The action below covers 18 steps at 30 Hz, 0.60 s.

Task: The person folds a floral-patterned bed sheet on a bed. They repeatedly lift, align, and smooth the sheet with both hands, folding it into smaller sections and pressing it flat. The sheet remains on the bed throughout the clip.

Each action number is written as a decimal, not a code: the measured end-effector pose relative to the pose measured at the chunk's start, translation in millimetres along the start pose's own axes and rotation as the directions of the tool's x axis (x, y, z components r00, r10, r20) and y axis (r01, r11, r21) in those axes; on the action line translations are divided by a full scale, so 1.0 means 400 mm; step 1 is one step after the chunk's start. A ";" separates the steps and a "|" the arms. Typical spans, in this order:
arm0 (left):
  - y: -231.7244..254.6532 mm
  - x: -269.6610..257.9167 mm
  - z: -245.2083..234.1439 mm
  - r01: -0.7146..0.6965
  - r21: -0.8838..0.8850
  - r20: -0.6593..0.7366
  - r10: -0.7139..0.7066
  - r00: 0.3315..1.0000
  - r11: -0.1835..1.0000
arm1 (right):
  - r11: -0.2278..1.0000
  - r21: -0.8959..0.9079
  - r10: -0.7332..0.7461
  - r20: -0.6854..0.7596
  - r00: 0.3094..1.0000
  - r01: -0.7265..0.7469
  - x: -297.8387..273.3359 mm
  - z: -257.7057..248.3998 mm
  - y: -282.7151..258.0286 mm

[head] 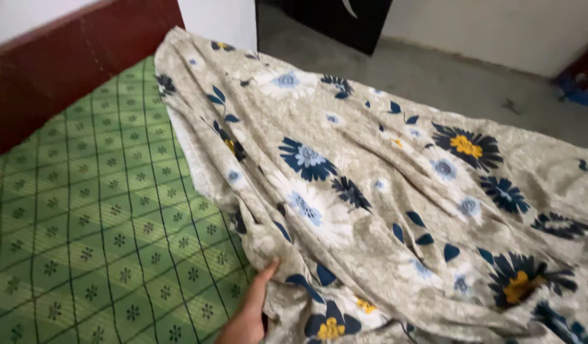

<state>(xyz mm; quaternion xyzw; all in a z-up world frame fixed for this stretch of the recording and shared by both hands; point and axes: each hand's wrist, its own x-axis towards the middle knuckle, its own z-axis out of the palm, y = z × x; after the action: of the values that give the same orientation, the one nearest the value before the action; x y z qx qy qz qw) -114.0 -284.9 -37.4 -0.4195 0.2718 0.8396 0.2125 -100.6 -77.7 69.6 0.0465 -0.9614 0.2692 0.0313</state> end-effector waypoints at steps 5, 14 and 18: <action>-0.002 0.053 -0.002 -0.191 0.088 0.117 0.181 0.977 0.978 | 0.994 -0.015 -0.108 -0.023 0.994 0.108 0.011 -0.009 -0.025; 0.007 0.004 -0.077 -0.348 0.359 0.105 0.333 0.937 0.866 | 0.827 -0.229 -0.561 -0.286 0.777 0.513 -0.160 -0.038 -0.113; 0.007 -0.074 -0.082 -0.508 0.318 0.275 0.436 0.857 0.800 | 0.919 -0.217 -0.342 -0.020 0.939 0.330 -0.128 0.096 -0.181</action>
<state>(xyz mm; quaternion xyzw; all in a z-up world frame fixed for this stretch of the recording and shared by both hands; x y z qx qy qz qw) -79.9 -311.6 -28.6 -0.2080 0.5037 0.8328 0.0974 -43.2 -155.7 69.8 0.1996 -0.9609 0.1580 0.1092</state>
